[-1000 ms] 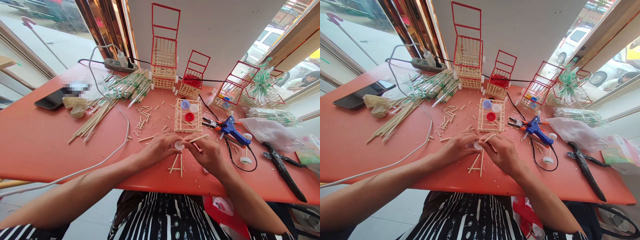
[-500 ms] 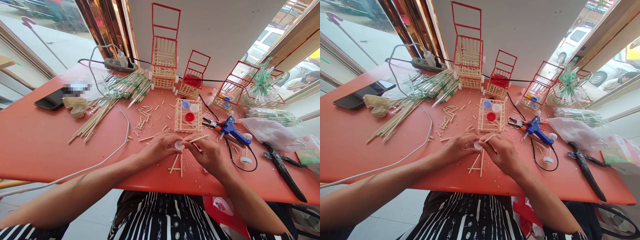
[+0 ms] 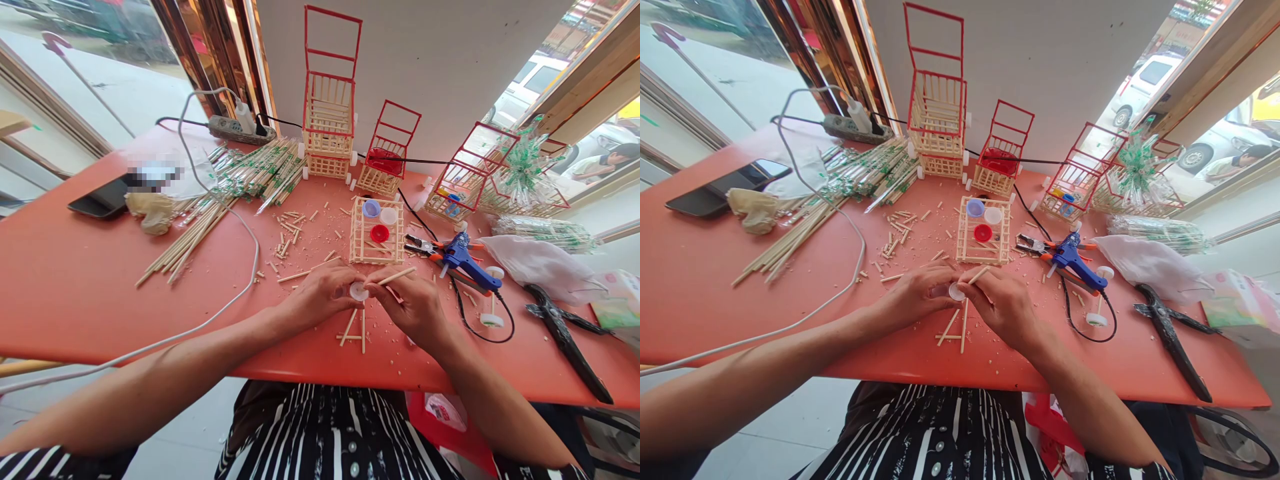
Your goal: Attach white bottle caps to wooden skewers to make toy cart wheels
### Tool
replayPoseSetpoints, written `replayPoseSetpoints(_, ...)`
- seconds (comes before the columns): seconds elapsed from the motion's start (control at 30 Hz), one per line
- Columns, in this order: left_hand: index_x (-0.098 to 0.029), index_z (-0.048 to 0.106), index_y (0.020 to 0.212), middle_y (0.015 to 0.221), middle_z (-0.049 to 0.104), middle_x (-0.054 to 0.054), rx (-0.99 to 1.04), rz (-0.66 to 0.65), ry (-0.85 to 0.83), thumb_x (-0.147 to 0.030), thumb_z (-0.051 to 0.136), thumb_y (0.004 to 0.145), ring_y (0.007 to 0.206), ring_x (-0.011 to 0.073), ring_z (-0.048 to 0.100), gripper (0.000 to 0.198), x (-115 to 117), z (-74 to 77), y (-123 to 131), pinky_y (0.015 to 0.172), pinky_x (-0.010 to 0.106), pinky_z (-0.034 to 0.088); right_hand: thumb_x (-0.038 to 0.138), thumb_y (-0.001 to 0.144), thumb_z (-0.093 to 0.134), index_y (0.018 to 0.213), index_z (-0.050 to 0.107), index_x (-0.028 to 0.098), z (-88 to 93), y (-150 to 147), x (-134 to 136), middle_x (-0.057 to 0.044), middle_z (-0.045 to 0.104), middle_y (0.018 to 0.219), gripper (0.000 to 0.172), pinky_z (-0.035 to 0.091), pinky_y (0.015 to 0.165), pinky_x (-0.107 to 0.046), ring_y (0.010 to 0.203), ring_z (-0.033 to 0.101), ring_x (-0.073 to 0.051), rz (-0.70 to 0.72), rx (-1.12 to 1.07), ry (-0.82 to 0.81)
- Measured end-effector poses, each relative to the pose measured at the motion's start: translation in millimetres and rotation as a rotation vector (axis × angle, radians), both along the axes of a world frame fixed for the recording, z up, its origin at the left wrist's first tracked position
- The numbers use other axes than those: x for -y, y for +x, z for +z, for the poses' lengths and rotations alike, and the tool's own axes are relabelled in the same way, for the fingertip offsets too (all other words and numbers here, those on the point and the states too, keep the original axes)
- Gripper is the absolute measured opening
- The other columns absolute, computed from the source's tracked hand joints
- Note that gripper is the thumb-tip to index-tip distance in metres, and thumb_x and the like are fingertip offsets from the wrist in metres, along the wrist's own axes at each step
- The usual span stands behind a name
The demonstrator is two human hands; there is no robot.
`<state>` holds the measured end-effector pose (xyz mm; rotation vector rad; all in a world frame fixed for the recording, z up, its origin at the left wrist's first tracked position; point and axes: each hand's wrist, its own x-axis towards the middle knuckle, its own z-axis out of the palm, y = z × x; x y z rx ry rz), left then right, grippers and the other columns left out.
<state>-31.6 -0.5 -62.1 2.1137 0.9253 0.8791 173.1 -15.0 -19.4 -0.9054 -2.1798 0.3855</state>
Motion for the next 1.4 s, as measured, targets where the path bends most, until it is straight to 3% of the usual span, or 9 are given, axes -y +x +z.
replayPoseSetpoints(0.6,-0.017,0.071,0.097,0.096,0.074,0.006,-0.039,-0.002,-0.041,-0.024,0.077,0.088,0.094,0.0221,0.067,0.013,1.4,1.3,-1.0,0.084,0.032,0.049,0.021,0.100,0.060,0.094,0.068,0.023,0.1,-1.7,1.3,-0.003,0.079,0.090,0.010,0.059,0.075,-0.027,0.082,0.075,-0.016,0.023,-0.007,0.017)
replayPoseSetpoints(1.4,-0.017,0.072,0.094,0.091,0.073,0.005,-0.039,0.006,-0.007,-0.026,0.077,0.088,0.089,0.0207,0.066,0.012,2.0,0.4,-1.3,0.079,0.029,0.049,0.025,0.101,0.060,0.094,0.070,0.024,-0.7,-1.2,1.7,-0.003,0.079,0.090,0.013,0.059,0.076,-0.028,0.082,0.075,-0.017,0.011,0.009,0.006)
